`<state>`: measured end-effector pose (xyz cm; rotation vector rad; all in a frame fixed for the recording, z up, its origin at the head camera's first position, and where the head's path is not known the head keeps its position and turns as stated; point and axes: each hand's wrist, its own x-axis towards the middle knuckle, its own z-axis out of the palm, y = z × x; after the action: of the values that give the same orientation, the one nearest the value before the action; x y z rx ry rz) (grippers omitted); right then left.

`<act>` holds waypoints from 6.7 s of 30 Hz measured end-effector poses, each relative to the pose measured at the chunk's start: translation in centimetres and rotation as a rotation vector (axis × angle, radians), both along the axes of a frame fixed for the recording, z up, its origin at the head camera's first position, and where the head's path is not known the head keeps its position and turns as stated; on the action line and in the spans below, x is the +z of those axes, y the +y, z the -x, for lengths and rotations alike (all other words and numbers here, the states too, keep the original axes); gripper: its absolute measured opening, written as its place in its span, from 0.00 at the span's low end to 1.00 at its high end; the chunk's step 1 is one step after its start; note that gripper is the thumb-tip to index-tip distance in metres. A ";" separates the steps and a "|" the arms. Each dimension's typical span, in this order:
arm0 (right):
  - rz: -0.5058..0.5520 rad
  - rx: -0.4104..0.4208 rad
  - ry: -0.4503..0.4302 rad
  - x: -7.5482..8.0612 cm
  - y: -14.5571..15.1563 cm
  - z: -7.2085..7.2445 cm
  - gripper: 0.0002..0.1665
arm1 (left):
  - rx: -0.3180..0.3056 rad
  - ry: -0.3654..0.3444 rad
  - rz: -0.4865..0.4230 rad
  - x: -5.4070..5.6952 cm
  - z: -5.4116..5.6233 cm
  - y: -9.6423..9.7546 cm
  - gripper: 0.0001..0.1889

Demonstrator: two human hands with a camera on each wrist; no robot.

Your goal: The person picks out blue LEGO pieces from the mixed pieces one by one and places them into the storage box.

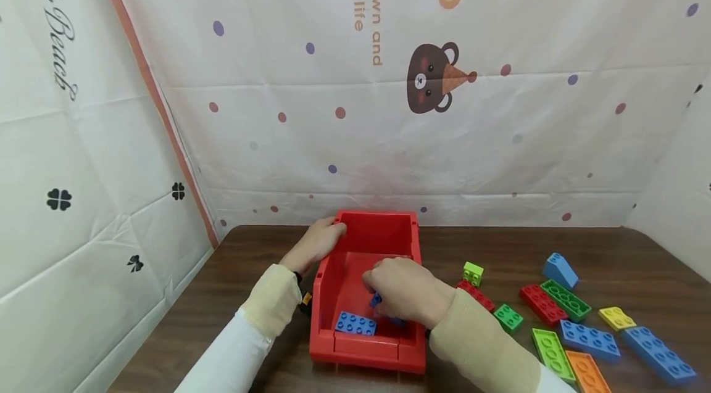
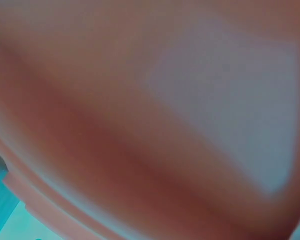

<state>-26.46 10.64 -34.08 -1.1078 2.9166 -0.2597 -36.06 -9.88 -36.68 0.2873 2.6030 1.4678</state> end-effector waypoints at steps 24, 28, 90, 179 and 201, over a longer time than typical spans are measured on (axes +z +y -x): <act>-0.050 0.006 0.068 -0.3 -0.2 -0.1 0.17 | -0.014 0.009 -0.020 0.1 0.2 -0.2 0.17; -0.058 0.003 0.064 -0.4 -0.2 -0.1 0.17 | -0.016 0.012 -0.014 0.1 0.3 -0.2 0.18; -0.202 -0.086 0.070 -0.7 -0.6 -0.6 0.13 | 0.001 0.010 0.000 0.2 0.3 0.0 0.20; -0.154 -0.049 0.136 -0.7 -0.3 -0.4 0.14 | -0.022 -0.005 -0.020 0.4 0.2 -0.2 0.19; -0.155 -0.047 0.149 -0.8 -0.3 -0.4 0.14 | -0.020 -0.008 -0.012 0.3 0.3 -0.1 0.19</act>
<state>-26.04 10.34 -34.87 -1.0803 3.0314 0.0517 -36.38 -10.03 -36.33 0.3064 2.5779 1.4762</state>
